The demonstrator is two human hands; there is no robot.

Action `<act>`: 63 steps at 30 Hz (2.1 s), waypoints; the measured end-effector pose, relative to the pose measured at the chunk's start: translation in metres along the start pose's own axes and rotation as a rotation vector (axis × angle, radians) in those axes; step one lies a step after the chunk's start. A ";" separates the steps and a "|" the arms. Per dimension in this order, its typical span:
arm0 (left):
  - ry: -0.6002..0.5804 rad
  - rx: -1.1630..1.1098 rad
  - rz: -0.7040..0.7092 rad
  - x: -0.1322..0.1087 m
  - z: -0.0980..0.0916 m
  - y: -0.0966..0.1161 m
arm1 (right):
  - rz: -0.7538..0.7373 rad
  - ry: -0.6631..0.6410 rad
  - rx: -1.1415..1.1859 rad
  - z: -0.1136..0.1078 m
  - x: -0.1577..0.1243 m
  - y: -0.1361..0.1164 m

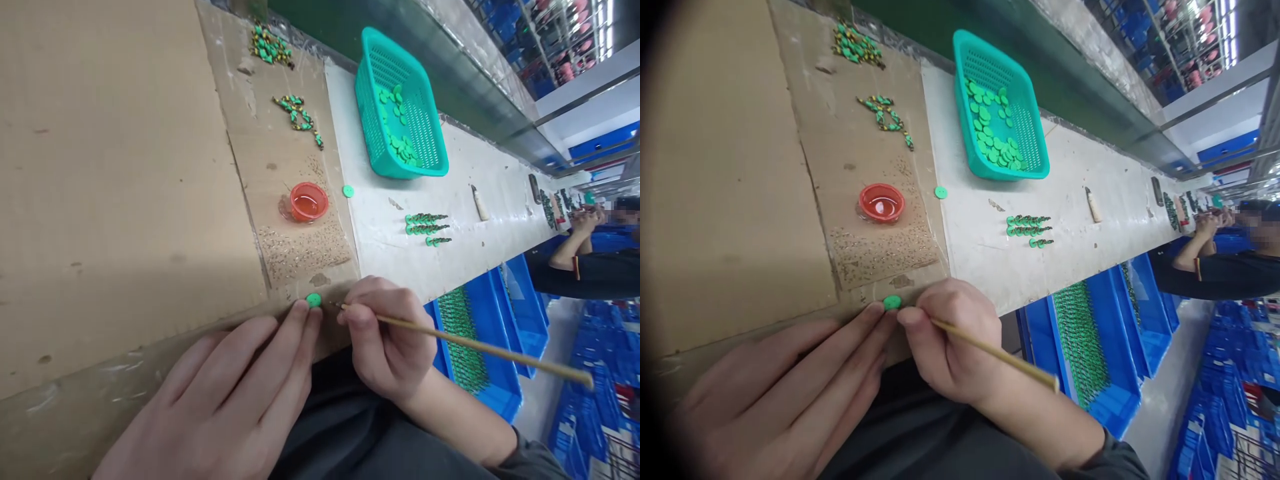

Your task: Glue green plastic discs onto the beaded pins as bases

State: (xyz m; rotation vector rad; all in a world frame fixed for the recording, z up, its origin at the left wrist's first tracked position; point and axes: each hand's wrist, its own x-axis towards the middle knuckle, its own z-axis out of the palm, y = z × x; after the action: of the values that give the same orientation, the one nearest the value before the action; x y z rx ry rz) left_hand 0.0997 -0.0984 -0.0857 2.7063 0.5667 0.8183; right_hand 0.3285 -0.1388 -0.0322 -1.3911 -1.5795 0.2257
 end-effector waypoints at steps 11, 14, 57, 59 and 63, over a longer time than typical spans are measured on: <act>-0.024 0.015 0.026 0.004 -0.002 0.003 | 0.004 -0.060 0.008 0.006 0.007 0.001; -0.006 0.013 0.009 0.004 -0.002 0.003 | -0.008 -0.059 -0.005 0.007 0.008 0.001; 0.069 0.042 0.005 0.003 0.014 -0.008 | -0.091 -0.032 -0.105 0.024 0.110 0.049; 0.074 0.040 0.014 0.003 0.014 -0.008 | -0.080 -0.034 -0.114 0.024 0.110 0.050; 0.081 0.031 0.011 0.002 0.013 -0.007 | -0.072 -0.005 -0.162 0.022 0.110 0.043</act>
State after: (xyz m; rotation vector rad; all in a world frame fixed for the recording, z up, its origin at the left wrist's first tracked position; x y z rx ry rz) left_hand 0.1069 -0.0926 -0.0977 2.7169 0.5873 0.9337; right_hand 0.3553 -0.0229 -0.0145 -1.4543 -1.6793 0.0585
